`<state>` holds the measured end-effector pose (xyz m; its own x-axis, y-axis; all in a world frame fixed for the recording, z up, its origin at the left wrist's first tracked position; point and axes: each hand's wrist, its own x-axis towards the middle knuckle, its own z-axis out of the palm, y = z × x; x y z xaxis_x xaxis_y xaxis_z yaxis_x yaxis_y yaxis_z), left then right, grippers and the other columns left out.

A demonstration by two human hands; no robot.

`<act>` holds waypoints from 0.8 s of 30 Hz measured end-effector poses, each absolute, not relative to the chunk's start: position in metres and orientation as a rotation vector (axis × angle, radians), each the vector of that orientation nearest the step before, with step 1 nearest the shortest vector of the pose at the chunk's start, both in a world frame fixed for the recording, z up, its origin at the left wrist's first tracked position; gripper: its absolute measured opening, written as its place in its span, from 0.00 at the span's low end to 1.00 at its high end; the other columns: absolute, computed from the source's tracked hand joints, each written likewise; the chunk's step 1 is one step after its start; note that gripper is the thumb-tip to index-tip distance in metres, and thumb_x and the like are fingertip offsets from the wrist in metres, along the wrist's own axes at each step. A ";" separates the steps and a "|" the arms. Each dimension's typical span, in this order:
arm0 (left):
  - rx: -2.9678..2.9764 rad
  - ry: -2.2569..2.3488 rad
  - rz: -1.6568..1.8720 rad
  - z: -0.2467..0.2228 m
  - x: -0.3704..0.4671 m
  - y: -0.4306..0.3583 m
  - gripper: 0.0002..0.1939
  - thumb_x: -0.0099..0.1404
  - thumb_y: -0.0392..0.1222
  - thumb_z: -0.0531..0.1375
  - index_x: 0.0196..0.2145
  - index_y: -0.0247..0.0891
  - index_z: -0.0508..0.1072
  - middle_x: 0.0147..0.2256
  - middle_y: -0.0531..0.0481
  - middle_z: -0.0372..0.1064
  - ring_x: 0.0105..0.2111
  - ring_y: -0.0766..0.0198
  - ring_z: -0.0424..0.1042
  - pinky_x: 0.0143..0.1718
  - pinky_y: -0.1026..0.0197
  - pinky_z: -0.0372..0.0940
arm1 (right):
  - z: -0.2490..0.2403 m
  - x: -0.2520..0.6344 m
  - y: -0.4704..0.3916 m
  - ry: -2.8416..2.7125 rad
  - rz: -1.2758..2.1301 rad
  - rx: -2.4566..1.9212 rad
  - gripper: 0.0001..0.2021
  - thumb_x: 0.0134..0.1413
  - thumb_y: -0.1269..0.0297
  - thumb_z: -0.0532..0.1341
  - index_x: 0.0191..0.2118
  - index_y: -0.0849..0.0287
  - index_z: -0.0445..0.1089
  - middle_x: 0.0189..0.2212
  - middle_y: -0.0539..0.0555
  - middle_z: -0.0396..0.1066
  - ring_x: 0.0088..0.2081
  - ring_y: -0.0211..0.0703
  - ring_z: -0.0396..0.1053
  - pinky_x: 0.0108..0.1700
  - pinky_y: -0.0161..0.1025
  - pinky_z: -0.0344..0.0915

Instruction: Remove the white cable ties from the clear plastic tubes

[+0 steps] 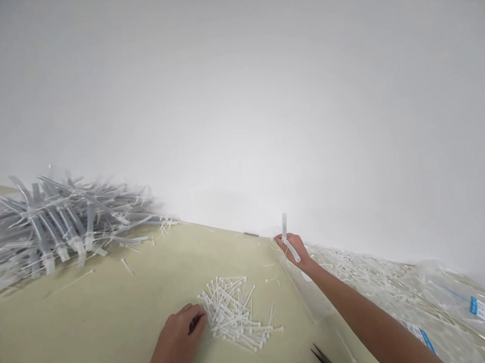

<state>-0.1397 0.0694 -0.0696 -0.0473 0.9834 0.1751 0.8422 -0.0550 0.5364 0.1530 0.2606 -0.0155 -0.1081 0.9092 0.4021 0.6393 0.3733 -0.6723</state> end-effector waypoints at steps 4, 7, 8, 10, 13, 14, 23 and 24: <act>1.968 1.953 0.765 -0.069 -0.140 0.071 0.12 0.63 0.38 0.48 0.29 0.40 0.71 0.31 0.52 0.69 0.32 0.64 0.66 0.36 0.63 0.52 | -0.016 0.166 0.262 -1.777 0.433 -1.388 0.18 0.51 0.50 0.53 0.28 0.58 0.73 0.19 0.51 0.72 0.25 0.45 0.71 0.31 0.38 0.64; 1.972 1.947 0.760 -0.071 -0.140 0.073 0.12 0.63 0.39 0.49 0.29 0.40 0.71 0.31 0.52 0.69 0.32 0.64 0.66 0.35 0.63 0.52 | -0.016 0.172 0.261 -1.744 0.432 -1.407 0.19 0.52 0.50 0.52 0.31 0.59 0.74 0.20 0.52 0.73 0.26 0.45 0.72 0.31 0.37 0.64; 1.976 1.948 0.756 -0.071 -0.140 0.074 0.12 0.63 0.39 0.49 0.29 0.40 0.71 0.31 0.52 0.69 0.32 0.64 0.66 0.35 0.63 0.52 | -0.017 0.173 0.260 -1.742 0.436 -1.412 0.19 0.52 0.50 0.53 0.31 0.59 0.74 0.20 0.52 0.73 0.26 0.45 0.72 0.31 0.37 0.64; 1.985 1.957 0.742 -0.071 -0.140 0.074 0.12 0.63 0.39 0.48 0.29 0.40 0.71 0.30 0.52 0.69 0.31 0.64 0.66 0.35 0.62 0.52 | -0.018 0.174 0.257 -1.752 0.447 -1.415 0.18 0.52 0.51 0.53 0.31 0.59 0.74 0.19 0.51 0.72 0.24 0.45 0.71 0.29 0.37 0.63; 1.989 1.968 0.731 -0.070 -0.140 0.074 0.12 0.63 0.39 0.48 0.29 0.40 0.71 0.30 0.52 0.69 0.31 0.64 0.66 0.35 0.62 0.51 | -0.020 0.170 0.253 -1.783 0.449 -1.397 0.17 0.51 0.52 0.54 0.29 0.58 0.74 0.18 0.50 0.71 0.24 0.45 0.70 0.29 0.37 0.62; 1.989 1.964 0.732 -0.070 -0.140 0.074 0.12 0.63 0.39 0.49 0.29 0.40 0.71 0.30 0.52 0.69 0.31 0.64 0.66 0.35 0.62 0.52 | -0.019 0.168 0.252 -1.788 0.445 -1.388 0.17 0.52 0.52 0.54 0.29 0.57 0.74 0.19 0.50 0.71 0.25 0.44 0.70 0.30 0.37 0.62; 1.969 1.956 0.723 -0.067 -0.140 0.071 0.12 0.63 0.39 0.48 0.30 0.40 0.71 0.32 0.52 0.69 0.33 0.64 0.66 0.36 0.63 0.53 | -0.016 0.144 0.254 -1.822 0.439 -1.354 0.17 0.51 0.53 0.53 0.21 0.57 0.69 0.18 0.50 0.70 0.26 0.44 0.70 0.31 0.35 0.62; 1.966 1.955 0.722 -0.067 -0.140 0.071 0.12 0.63 0.39 0.48 0.30 0.40 0.71 0.32 0.52 0.70 0.33 0.64 0.66 0.36 0.63 0.53 | -0.015 0.144 0.254 -1.819 0.431 -1.359 0.16 0.50 0.54 0.53 0.20 0.57 0.67 0.17 0.50 0.69 0.26 0.44 0.69 0.30 0.35 0.62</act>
